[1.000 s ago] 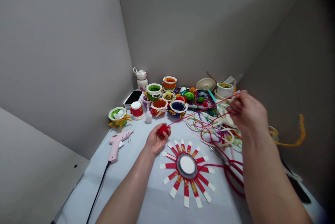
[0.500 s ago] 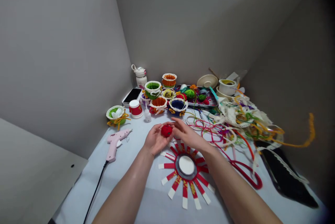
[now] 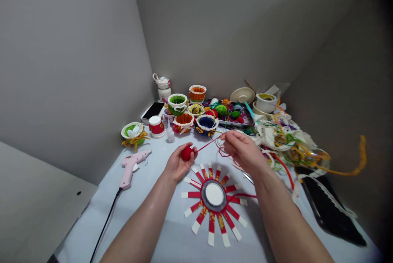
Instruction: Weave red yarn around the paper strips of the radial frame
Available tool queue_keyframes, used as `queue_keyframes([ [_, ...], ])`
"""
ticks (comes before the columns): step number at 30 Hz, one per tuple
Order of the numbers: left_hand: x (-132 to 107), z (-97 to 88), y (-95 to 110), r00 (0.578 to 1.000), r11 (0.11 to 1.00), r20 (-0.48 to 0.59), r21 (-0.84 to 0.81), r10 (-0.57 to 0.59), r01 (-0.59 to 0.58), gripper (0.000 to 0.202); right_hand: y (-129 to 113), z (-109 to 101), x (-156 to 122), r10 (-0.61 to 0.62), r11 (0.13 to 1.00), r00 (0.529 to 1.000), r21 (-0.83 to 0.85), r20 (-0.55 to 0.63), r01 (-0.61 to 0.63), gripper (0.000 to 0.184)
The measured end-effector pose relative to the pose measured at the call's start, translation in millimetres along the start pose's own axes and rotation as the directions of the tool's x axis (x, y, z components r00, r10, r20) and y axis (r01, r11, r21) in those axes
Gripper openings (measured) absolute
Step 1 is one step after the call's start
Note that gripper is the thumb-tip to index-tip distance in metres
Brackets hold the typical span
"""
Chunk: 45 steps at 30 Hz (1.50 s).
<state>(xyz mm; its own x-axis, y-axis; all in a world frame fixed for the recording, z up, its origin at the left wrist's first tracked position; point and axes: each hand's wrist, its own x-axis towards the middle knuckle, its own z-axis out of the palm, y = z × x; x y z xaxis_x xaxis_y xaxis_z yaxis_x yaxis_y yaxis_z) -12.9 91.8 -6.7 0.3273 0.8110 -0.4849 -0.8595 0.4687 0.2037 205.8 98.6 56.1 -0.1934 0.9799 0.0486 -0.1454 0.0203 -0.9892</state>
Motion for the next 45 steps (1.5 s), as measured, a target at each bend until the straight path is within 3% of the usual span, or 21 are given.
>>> queue_keyframes([
  [3, -2.9, 1.6, 0.4, 1.0, 1.0, -0.007, -0.015, -0.019, 0.019, 0.018, -16.4, -16.7, -2.5, -0.122, 0.987, 0.983, 0.086, -0.136, 0.134, 0.042],
  [6, -4.3, 3.3, 0.4, 0.999, 0.999, -0.015, -0.026, -0.03, 0.029, 0.019, -30.2, -39.4, -5.2, -0.228, 0.955, 0.923, 0.115, -0.31, 0.274, 0.034],
  [8, -3.9, 3.7, 0.6, 0.999, 0.999, -0.027, -0.031, -0.023, 0.022, 0.02, -36.7, -55.6, -6.9, -0.282, 0.922, 0.856, 0.124, -0.434, 0.366, 0.028],
  [11, -1.5, 3.5, 1.4, 0.999, 0.999, -0.038, -0.045, -0.014, 0.012, 0.023, -40.9, -78.2, -9.3, -0.359, 0.86, 0.719, 0.089, -0.596, 0.503, 0.021],
  [13, 0.4, 3.4, 1.8, 0.999, 0.999, -0.041, -0.054, -0.006, 0.004, 0.025, -39.0, -90.6, -10.5, -0.397, 0.844, 0.644, 0.017, -0.654, 0.537, 0.02],
  [14, 1.1, 3.4, 1.8, 0.999, 0.998, -0.045, -0.055, 0.002, -0.005, 0.025, -36.6, -95.3, -10.7, -0.406, 0.863, 0.631, -0.05, -0.661, 0.503, 0.021],
  [15, 1.6, 3.4, 1.6, 0.999, 0.999, -0.046, -0.051, 0.011, -0.014, 0.026, -33.3, -98.4, -10.7, -0.405, 0.898, 0.649, -0.148, -0.644, 0.414, 0.022],
  [17, 1.2, 2.7, 0.6, 0.999, 1.0, -0.038, -0.018, 0.014, -0.015, 0.027, -24.5, -97.4, -9.7, -0.37, 0.892, 0.747, -0.435, -0.552, 0.121, 0.024],
  [19, -0.9, 0.5, -1.2, 1.0, 0.998, 0.009, 0.063, -0.016, 0.015, 0.025, -14.5, -83.8, -7.8, -0.335, 0.691, 0.843, -0.718, -0.42, -0.083, 0.024],
  [21, -4.1, -3.4, -3.4, 0.994, 0.981, 0.086, 0.185, -0.073, 0.056, 0.021, -4.5, -57.6, -6.0, -0.418, 0.537, 0.866, -0.844, -0.275, -0.009, 0.027],
  [22, -5.6, -5.7, -4.3, 0.987, 0.966, 0.125, 0.249, -0.103, 0.069, 0.019, 0.3, -41.3, -5.4, -0.434, 0.537, 0.881, -0.839, -0.186, 0.087, 0.032],
  [24, -7.6, -10.1, -5.6, 0.972, 0.934, 0.182, 0.347, -0.149, 0.078, 0.014, 10.0, -8.3, -5.0, -0.336, 0.664, 0.942, -0.705, 0.015, 0.248, 0.041],
  [25, -8.0, -11.8, -5.8, 0.968, 0.924, 0.194, 0.374, -0.159, 0.077, 0.013, 14.7, 5.9, -5.1, -0.237, 0.75, 0.964, -0.609, 0.119, 0.259, 0.044],
  [27, -7.3, -13.4, -5.3, 0.968, 0.92, 0.194, 0.385, -0.158, 0.073, 0.012, 23.6, 25.1, -5.4, -0.019, 0.865, 0.954, -0.474, 0.301, 0.167, 0.052],
  [29, -5.7, -12.4, -3.8, 0.974, 0.93, 0.168, 0.358, -0.154, 0.085, 0.015, 29.7, 30.2, -4.8, 0.17, 0.887, 0.914, -0.462, 0.368, 0.021, 0.053],
  [32, -3.9, -8.0, -1.3, 0.979, 0.949, 0.111, 0.285, -0.173, 0.136, 0.024, 29.4, 19.3, -1.8, 0.276, 0.853, 0.908, -0.515, 0.315, -0.081, 0.045],
  [35, -4.1, -3.6, 0.0, 0.982, 0.965, 0.082, 0.213, -0.17, 0.15, 0.028, 18.3, 3.0, 0.8, 0.159, 0.879, 0.966, -0.475, 0.203, -0.045, 0.05],
  [38, -4.6, -1.0, -0.1, 0.988, 0.977, 0.055, 0.166, -0.145, 0.134, 0.028, 3.2, -11.2, 1.2, 0.0, 0.945, 1.0, -0.327, -0.031, -0.01, 0.05],
  [41, -4.0, 0.4, 0.0, 0.993, 0.987, 0.006, 0.108, -0.119, 0.118, 0.028, -10.6, -26.5, 0.7, -0.098, 0.993, 0.95, -0.089, -0.297, 0.075, 0.05],
  [45, -1.9, 1.2, 1.2, 0.994, 0.993, -0.023, 0.04, -0.109, 0.11, 0.029, -26.6, -51.2, 0.0, -0.214, 0.942, 0.821, 0.111, -0.529, 0.316, 0.053],
])
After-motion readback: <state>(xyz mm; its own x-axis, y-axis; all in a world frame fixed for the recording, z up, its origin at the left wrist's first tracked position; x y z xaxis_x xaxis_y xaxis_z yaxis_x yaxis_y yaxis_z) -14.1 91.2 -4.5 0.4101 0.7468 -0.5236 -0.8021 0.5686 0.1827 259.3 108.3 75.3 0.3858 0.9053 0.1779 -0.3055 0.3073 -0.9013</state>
